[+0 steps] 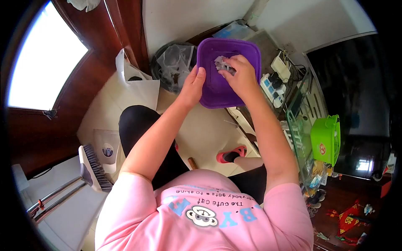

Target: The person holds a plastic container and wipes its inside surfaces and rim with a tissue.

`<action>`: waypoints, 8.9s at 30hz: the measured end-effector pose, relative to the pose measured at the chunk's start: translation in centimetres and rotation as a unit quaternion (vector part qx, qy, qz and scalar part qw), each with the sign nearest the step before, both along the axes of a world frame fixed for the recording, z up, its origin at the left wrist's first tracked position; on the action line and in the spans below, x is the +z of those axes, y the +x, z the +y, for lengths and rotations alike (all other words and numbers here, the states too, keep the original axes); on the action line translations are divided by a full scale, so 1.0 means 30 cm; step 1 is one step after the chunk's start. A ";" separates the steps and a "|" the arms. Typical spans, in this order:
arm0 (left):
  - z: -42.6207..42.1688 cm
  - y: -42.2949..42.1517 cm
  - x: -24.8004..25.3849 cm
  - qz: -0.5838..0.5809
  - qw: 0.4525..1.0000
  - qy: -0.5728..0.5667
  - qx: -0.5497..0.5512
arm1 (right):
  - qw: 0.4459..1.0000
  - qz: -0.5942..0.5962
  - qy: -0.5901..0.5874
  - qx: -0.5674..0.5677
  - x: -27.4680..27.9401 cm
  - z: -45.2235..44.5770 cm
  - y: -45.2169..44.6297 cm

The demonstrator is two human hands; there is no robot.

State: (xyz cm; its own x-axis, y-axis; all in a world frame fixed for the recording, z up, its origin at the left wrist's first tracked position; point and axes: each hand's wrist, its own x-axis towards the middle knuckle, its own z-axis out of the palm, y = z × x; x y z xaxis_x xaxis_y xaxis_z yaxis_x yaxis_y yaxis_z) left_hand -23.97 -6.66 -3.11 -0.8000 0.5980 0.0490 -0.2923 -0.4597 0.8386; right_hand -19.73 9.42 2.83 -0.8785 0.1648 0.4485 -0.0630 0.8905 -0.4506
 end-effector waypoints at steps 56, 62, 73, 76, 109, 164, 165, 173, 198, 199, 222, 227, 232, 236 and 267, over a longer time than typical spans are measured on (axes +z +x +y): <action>0.047 -0.011 -0.069 0.084 0.991 -0.099 0.036 | 0.998 0.057 0.026 0.029 0.049 0.130 -0.015; 0.034 -0.022 -0.087 0.026 0.996 -0.071 0.047 | 0.987 -0.119 -0.020 0.107 -0.091 0.052 0.143; 0.069 0.018 -0.052 0.050 0.996 -0.060 0.031 | 0.967 -0.015 0.253 0.033 0.022 0.182 -0.057; 0.066 0.029 -0.033 0.052 0.996 -0.062 0.040 | 0.956 -0.077 0.285 -0.005 0.019 0.196 -0.043; 0.043 0.009 -0.066 0.118 0.973 -0.080 0.181 | 0.992 -0.093 -0.084 0.018 -0.060 0.077 0.100; 0.048 0.002 -0.045 0.093 0.978 -0.055 0.178 | 0.986 -0.117 0.051 0.104 -0.082 -0.093 0.095; 0.048 0.004 -0.042 0.093 0.978 -0.055 0.178 | 0.986 -0.120 0.055 0.102 -0.082 -0.094 0.096; 0.049 0.003 -0.050 0.092 0.979 -0.041 0.180 | 0.985 -0.123 0.060 0.102 -0.076 -0.097 0.106; 0.046 0.001 -0.025 0.091 0.985 -0.038 0.144 | 0.807 -0.124 -0.575 -0.044 0.022 0.123 0.153; 0.049 -0.001 -0.032 0.096 0.984 -0.040 0.146 | 0.808 -0.125 -0.575 -0.044 0.016 0.124 0.151; 0.056 0.005 -0.032 0.080 0.988 -0.040 0.128 | 0.988 -0.081 0.133 -0.025 0.083 0.163 0.063; 0.067 0.028 -0.035 0.101 0.984 -0.026 0.142 | 0.953 -0.126 0.274 -0.003 -0.041 0.147 0.069; 0.062 0.028 -0.048 0.091 0.982 -0.035 0.162 | 0.990 -0.093 0.108 -0.022 -0.150 0.081 0.085; 0.059 0.024 -0.065 0.090 0.979 -0.037 0.179 | 0.998 -0.063 -0.021 -0.004 -0.186 0.017 0.077; 0.003 -0.368 0.105 0.204 0.950 -0.061 0.227 | 0.992 0.068 -0.071 -0.081 -0.126 0.099 -0.373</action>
State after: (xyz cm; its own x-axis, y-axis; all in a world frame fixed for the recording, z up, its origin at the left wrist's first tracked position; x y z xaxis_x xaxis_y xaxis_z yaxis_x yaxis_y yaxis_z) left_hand -35.01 -6.58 0.05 -0.9061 0.2169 0.3633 0.2743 -0.3527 0.8946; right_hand -30.91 12.41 -0.94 -0.7680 0.3687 0.5237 0.0066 0.8222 -0.5691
